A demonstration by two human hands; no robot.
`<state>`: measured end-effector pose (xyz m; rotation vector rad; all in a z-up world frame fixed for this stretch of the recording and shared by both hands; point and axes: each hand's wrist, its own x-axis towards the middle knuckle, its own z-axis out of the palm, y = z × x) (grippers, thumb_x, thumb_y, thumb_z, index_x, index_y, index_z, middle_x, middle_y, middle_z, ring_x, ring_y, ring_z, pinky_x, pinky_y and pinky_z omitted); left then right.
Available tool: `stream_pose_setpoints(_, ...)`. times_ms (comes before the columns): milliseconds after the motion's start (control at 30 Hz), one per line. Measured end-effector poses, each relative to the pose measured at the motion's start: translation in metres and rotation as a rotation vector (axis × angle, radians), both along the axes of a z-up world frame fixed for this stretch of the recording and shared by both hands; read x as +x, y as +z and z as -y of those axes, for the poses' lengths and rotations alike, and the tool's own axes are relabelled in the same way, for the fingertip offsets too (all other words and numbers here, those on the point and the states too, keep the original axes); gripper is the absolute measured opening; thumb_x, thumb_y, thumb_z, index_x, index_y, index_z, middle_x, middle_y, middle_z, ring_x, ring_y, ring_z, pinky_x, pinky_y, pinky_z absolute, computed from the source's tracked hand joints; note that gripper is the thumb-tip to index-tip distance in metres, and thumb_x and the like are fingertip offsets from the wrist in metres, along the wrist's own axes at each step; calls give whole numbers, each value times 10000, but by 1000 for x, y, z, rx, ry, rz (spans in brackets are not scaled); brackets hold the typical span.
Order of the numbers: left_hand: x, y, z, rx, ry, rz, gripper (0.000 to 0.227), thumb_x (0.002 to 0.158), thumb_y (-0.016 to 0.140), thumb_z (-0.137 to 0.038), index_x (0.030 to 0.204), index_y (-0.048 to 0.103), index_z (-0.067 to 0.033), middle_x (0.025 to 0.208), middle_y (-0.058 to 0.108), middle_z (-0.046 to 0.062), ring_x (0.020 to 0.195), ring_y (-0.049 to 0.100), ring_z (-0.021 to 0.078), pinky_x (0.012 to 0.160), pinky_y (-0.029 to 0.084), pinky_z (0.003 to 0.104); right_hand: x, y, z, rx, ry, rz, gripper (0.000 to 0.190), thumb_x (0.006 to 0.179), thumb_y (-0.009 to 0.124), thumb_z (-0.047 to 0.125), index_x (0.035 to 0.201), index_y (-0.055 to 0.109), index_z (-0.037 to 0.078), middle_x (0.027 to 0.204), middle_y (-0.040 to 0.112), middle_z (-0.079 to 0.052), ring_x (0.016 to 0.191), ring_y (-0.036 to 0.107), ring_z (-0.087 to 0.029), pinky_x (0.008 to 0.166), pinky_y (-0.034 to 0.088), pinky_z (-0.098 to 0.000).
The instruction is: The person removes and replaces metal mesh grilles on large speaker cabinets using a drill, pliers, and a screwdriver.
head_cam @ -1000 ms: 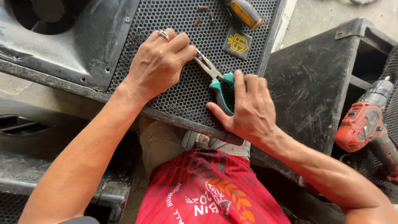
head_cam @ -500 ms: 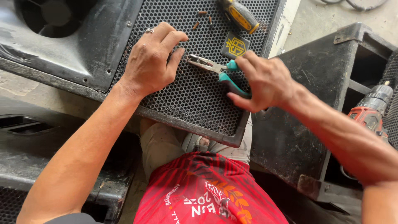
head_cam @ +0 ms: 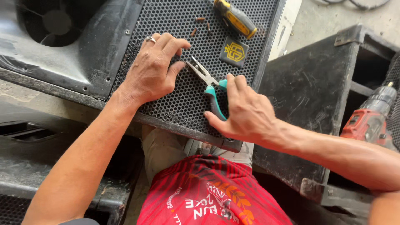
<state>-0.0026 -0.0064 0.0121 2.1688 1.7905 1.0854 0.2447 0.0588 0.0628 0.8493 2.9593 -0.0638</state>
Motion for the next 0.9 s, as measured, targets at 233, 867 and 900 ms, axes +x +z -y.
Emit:
stream_pose_setpoints(233,3,3,2,34,27,-88,401,868,639,-51,1263,566,-56,1133,546,142,993,531,369,862,427,482,8,-8,-36,-32,159,8,763,817,623,617,1195,497,-33,1030,561,-192,642,643,-391,419,530,-502)
stream_pose_setpoints(867,-1,-6,-3,-99,44,117,622,915,641,30,1465,370,-73,1128,511,38,832,496,257,863,391,484,-18,1,9,-56,-137,75,776,774,654,687,1080,500,-9,1013,509,-164,575,637,-430,402,523,-526)
stream_pose_setpoints(900,-1,-6,-3,-88,48,93,600,905,636,18,1447,392,-60,1114,514,49,904,509,282,855,399,477,-17,1,7,-27,-74,72,750,809,627,665,1087,509,-22,990,517,-164,566,637,-390,362,517,-479)
